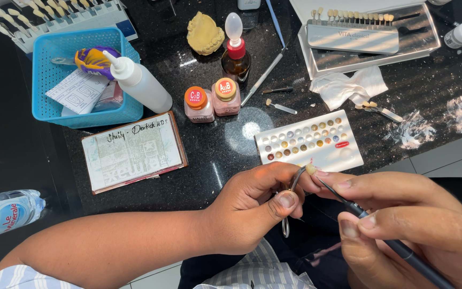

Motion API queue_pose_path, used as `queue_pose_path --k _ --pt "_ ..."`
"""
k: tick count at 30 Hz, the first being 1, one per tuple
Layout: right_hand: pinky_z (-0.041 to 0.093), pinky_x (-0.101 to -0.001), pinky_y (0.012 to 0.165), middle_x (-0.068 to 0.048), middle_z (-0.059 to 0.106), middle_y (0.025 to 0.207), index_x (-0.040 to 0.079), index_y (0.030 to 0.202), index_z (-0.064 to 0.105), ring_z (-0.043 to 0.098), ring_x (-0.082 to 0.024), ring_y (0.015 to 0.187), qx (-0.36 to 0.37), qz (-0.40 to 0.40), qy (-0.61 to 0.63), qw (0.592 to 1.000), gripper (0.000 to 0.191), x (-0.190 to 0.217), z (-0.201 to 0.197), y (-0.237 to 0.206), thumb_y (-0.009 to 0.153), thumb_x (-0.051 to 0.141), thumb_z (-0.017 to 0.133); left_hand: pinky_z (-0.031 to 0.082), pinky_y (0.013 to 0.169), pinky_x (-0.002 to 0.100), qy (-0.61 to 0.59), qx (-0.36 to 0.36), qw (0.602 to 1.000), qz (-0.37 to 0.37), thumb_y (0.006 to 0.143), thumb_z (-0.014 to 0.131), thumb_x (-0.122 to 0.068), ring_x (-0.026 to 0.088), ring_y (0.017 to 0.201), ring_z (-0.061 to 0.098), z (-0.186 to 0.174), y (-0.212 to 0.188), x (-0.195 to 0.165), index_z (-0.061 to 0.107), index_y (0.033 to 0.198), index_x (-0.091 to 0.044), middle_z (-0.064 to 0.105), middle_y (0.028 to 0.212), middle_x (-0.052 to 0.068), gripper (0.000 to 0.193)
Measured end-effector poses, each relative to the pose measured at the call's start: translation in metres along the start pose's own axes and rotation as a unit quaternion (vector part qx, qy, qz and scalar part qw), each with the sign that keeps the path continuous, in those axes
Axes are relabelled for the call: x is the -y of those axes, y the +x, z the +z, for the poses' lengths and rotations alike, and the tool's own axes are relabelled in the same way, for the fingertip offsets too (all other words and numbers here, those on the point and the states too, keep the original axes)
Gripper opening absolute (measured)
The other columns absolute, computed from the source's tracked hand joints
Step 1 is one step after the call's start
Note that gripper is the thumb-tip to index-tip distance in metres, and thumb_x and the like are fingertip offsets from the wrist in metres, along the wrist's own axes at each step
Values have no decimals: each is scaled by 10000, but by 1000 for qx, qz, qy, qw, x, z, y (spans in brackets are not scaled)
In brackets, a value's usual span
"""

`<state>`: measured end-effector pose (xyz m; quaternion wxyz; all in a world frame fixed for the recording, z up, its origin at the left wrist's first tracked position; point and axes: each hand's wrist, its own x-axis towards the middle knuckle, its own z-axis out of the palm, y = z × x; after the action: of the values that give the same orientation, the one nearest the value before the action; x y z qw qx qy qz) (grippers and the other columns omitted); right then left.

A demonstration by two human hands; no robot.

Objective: The person holds a small tooth-shaped object with tweezers and uses a fine brush to apply color from a palette onto its surface. The person repeatedly dips the brush into the palette and carefully paints the object, rotating it to access different areas.

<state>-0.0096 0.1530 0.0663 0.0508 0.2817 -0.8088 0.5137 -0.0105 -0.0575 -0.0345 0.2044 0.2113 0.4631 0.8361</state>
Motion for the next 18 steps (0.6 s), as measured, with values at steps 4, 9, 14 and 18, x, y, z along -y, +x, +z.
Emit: queue_pose_path --k 4,9,14,18 --pt "690 -422 1033 -171 626 1229 124 1132 480 765 -329 1194 -23 13 -8 1000 286 2 2 -6 946 -18 645 511 937 263 18 -3 1000 -7 1181 530 -248 68 947 582 0 -1 -1 590 1333 -39 585 1003 7 265" --pt "675 -435 1044 -168 629 1221 119 1128 475 756 -335 1183 -30 8 -10 999 284 4 5 -7 945 -16 644 514 897 243 20 0 1000 5 1175 530 -263 64 943 587 0 1 -3 594 1350 -50 596 1026 7 282" --pt "658 -428 1027 -173 622 1224 113 1120 466 759 -330 1195 -24 6 -4 1000 287 3 4 -1 943 -20 647 522 943 264 43 -4 999 -6 1172 520 -258 64 946 593 1 1 -4 593 1348 -48 599 1017 7 284" --pt "675 -408 976 -177 631 1206 111 1099 471 751 -332 1173 -4 10 -8 1000 289 2 0 -1 910 -16 648 522 945 265 42 -2 999 2 1175 520 -255 62 944 591 1 1 -5 600 1349 -47 595 1023 7 283"
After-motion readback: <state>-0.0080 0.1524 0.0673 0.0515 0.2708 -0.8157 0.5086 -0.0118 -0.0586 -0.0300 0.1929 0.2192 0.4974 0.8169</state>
